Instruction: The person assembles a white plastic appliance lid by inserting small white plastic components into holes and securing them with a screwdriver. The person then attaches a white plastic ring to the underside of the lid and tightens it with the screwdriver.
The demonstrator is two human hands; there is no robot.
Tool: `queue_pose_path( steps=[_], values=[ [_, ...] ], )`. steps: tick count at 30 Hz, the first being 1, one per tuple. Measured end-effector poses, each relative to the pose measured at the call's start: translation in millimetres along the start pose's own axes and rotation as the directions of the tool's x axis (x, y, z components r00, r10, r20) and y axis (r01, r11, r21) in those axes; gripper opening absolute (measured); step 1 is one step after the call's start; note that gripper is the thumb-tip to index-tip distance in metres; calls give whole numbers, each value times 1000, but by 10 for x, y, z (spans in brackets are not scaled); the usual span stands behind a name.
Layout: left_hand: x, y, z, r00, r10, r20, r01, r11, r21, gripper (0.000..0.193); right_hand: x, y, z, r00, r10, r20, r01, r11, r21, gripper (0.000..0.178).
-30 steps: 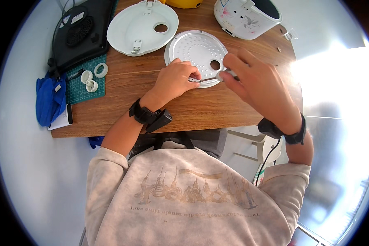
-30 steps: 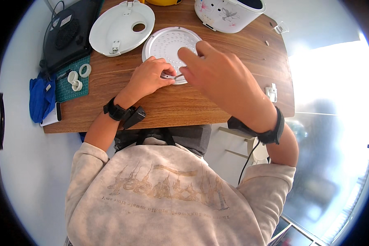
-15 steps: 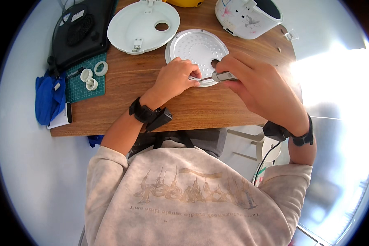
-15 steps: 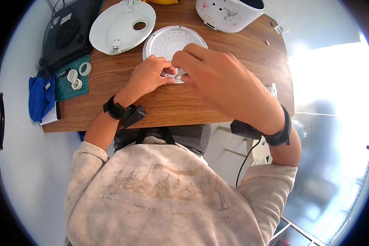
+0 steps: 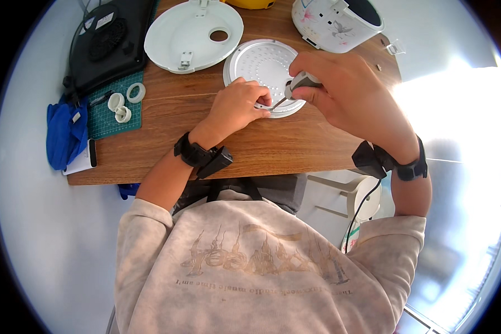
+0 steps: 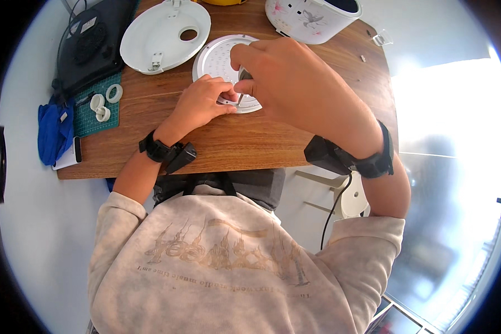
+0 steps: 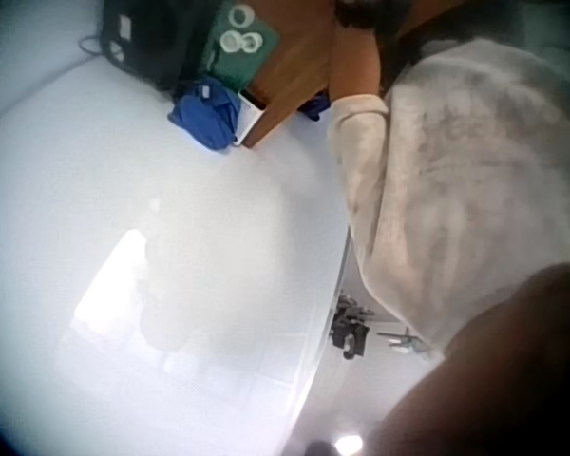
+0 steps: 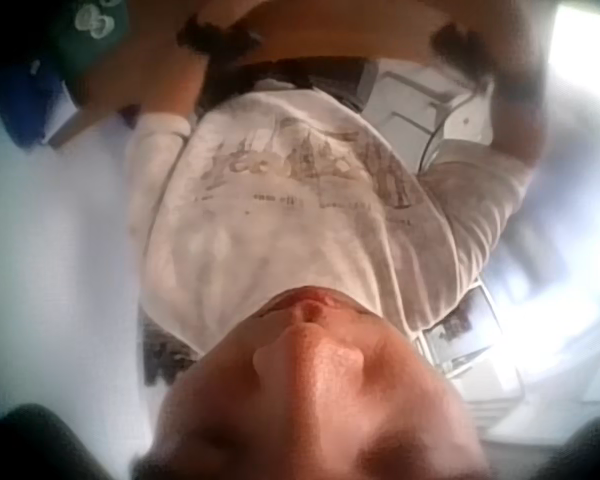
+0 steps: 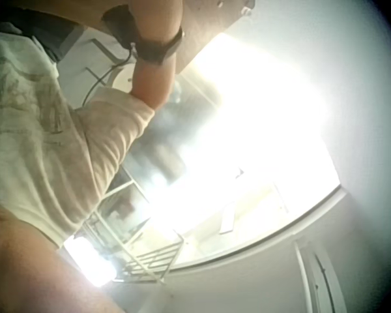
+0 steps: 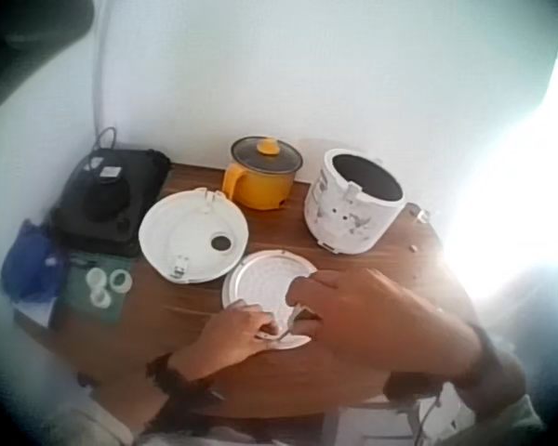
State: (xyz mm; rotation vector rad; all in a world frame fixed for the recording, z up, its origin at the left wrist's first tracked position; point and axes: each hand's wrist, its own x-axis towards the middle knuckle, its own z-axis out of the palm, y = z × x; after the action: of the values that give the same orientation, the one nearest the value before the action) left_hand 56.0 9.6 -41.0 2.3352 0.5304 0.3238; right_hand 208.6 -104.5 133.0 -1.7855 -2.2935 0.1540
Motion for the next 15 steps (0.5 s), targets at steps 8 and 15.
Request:
queue_pose_path(
  steps=[8,15],
  values=[
    [10,-29,33,999,29,-22,-28,1000,11,20,45,155,65,991,116,-64,-121,989,-81,31],
    [-1,5,1,1000,-5,-2,5,1000,-4,21,61,208,194,975,97,-199,-145,959,-242,35]
  ],
)
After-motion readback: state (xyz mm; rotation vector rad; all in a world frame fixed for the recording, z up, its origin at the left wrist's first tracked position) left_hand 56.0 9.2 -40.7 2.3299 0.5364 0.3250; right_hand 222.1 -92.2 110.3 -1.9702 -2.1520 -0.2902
